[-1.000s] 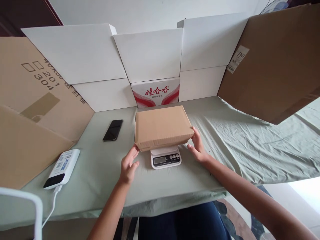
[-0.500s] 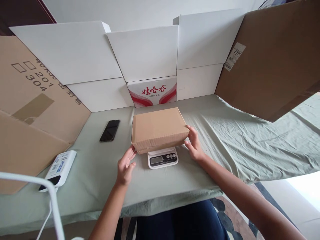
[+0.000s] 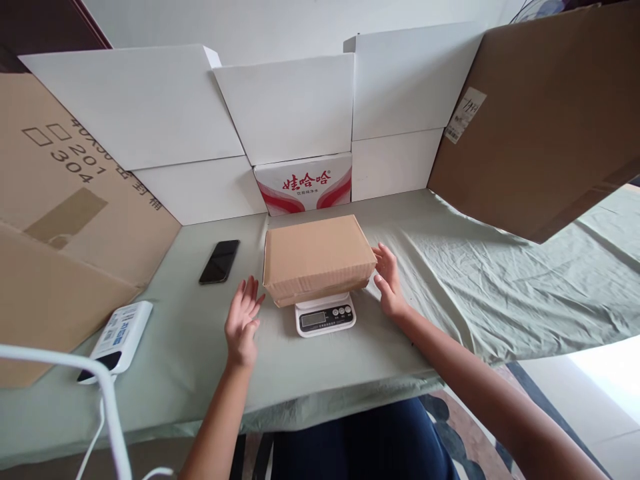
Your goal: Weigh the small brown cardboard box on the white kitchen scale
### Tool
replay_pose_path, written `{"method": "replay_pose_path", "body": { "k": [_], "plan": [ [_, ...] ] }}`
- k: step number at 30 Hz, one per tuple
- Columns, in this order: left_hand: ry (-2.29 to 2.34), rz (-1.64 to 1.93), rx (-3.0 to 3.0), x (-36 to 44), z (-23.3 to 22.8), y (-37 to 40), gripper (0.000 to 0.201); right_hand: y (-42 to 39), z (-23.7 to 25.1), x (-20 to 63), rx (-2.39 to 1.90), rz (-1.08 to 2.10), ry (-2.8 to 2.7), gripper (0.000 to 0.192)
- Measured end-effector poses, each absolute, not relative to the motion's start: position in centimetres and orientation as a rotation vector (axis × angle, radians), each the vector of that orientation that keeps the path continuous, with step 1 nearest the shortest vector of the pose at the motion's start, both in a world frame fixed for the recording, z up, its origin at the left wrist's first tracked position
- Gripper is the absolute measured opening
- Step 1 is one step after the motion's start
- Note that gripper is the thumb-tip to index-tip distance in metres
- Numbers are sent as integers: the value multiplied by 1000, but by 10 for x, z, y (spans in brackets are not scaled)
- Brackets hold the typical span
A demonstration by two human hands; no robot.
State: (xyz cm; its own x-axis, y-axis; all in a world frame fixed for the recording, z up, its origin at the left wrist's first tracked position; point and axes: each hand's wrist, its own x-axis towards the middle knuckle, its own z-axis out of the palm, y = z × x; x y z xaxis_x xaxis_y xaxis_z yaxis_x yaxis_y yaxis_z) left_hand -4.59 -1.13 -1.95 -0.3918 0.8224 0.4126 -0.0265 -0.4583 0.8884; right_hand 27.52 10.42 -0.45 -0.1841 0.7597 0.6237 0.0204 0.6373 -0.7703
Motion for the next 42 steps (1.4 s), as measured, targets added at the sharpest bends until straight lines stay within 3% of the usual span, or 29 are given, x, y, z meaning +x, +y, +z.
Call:
{"method": "replay_pose_path", "body": {
  "k": [7,21,28,31,37,42],
  "plan": [
    [1289,1688,1269,-49,-32,-13,72,106,-10,276,-662,776,-1680,60],
    [1347,1650,1311,-46,-30,-15,68,96,-8,273,-705,801,-1674,63],
    [1171,1900,1280,-50,21,41,61,137,38,244,-608,770,-1605,73],
    [1105,1893,1250,-48,33,89,47,175,42,219,-565,787,-1548,78],
    [1201,1812,1081,-44,1,132,42,218,1,195,-637,896,-1454,81],
    [1221,1785,1097,-50,-18,134,39,216,-5,196,-713,941,-1469,73]
  ]
}}
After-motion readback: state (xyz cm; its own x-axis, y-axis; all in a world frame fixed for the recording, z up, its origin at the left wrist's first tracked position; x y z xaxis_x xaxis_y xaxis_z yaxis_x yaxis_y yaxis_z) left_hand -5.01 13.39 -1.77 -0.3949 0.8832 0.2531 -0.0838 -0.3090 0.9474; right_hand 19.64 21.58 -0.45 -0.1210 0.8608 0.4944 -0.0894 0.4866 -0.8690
